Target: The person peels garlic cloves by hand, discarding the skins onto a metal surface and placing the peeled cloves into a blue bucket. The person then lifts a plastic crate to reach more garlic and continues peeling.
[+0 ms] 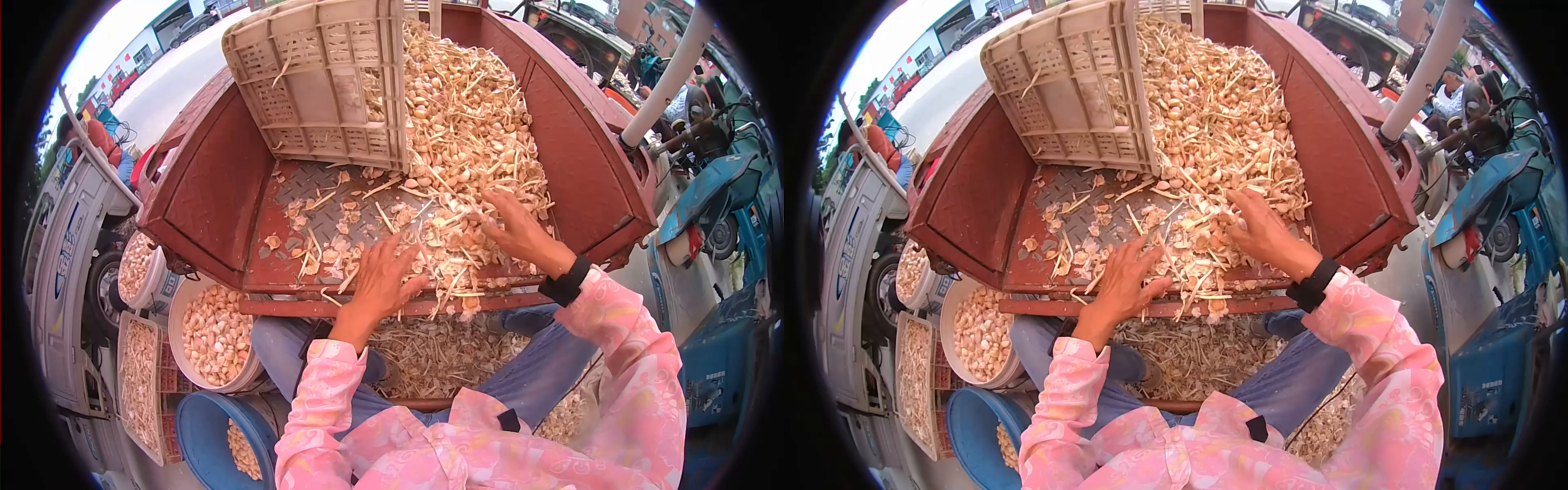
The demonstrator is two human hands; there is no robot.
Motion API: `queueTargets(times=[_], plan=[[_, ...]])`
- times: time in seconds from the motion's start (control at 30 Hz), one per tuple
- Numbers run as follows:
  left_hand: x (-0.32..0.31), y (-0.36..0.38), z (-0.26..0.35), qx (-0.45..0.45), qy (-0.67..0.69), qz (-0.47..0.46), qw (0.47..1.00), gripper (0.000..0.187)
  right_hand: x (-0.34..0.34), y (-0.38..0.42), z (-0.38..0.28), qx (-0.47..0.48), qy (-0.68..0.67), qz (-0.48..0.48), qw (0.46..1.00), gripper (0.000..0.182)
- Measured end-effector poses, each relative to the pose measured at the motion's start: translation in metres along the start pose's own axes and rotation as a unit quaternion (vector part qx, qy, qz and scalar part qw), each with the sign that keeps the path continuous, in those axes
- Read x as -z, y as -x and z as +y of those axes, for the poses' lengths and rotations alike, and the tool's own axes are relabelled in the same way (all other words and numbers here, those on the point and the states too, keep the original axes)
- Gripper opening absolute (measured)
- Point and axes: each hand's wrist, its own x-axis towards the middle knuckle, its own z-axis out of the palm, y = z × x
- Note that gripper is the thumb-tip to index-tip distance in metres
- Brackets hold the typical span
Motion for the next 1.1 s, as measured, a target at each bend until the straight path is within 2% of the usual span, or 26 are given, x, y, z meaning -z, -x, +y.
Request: queueTargets(times=[0.1,0.13,0.17,0.23,0.33,0.4,0.5,0.67,0.87,0.9,0.93,1.03,1.1], plan=[[-0.004,0.005,-0.004,0.009,0.013,0.083,0.996,0.061,0.027,-0.063,-0.021,0.038,0.025,0.049,0.998,0.054],[-0.004,0.004,-0.002,0.011,0.018,0.109,0.994,0.063,0.034,-0.095,-0.016,0.06,0.026,0.074,0.995,0.05],[-0.002,0.003,0.0,0.027,0.038,0.113,0.992,0.064,0.044,-0.129,-0.013,0.044,0.025,0.072,0.996,0.044],[-0.001,0.0,-0.002,0.041,0.071,0.127,0.988,0.066,0.05,-0.2,0.001,0.11,0.035,0.123,0.986,0.038],[0.0,0.0,-0.006,0.022,0.06,0.123,0.99,0.068,0.036,-0.307,0.0,0.261,0.094,0.161,0.947,0.037],[0.003,-0.001,-0.007,0.039,0.08,0.096,0.991,0.069,0.024,-0.352,0.009,0.259,0.126,0.124,0.95,0.036],[0.007,-0.007,-0.009,0.061,0.101,0.07,0.991,0.068,0.007,-0.387,0.025,0.148,0.16,0.008,0.976,0.036],[0.008,-0.003,-0.006,0.085,0.111,0.047,0.989,0.066,-0.005,-0.377,0.052,0.08,0.155,-0.068,0.982,0.035],[0.006,-0.004,-0.005,0.063,0.1,0.099,0.988,0.064,-0.015,-0.305,0.073,0.058,0.134,-0.098,0.985,0.036],[0.006,-0.005,-0.004,0.061,0.104,0.102,0.987,0.063,-0.003,-0.28,0.051,-0.014,0.196,-0.118,0.973,0.035],[0.006,-0.003,-0.003,0.063,0.108,0.104,0.987,0.063,-0.004,-0.267,0.054,-0.014,0.19,-0.12,0.974,0.036],[0.002,-0.003,-0.005,0.045,0.09,0.134,0.986,0.06,-0.005,-0.223,0.035,-0.017,0.141,-0.114,0.983,0.044],[-0.002,0.005,-0.005,0.031,0.069,0.142,0.987,0.058,-0.013,-0.202,0.036,-0.046,0.124,-0.077,0.988,0.057]])
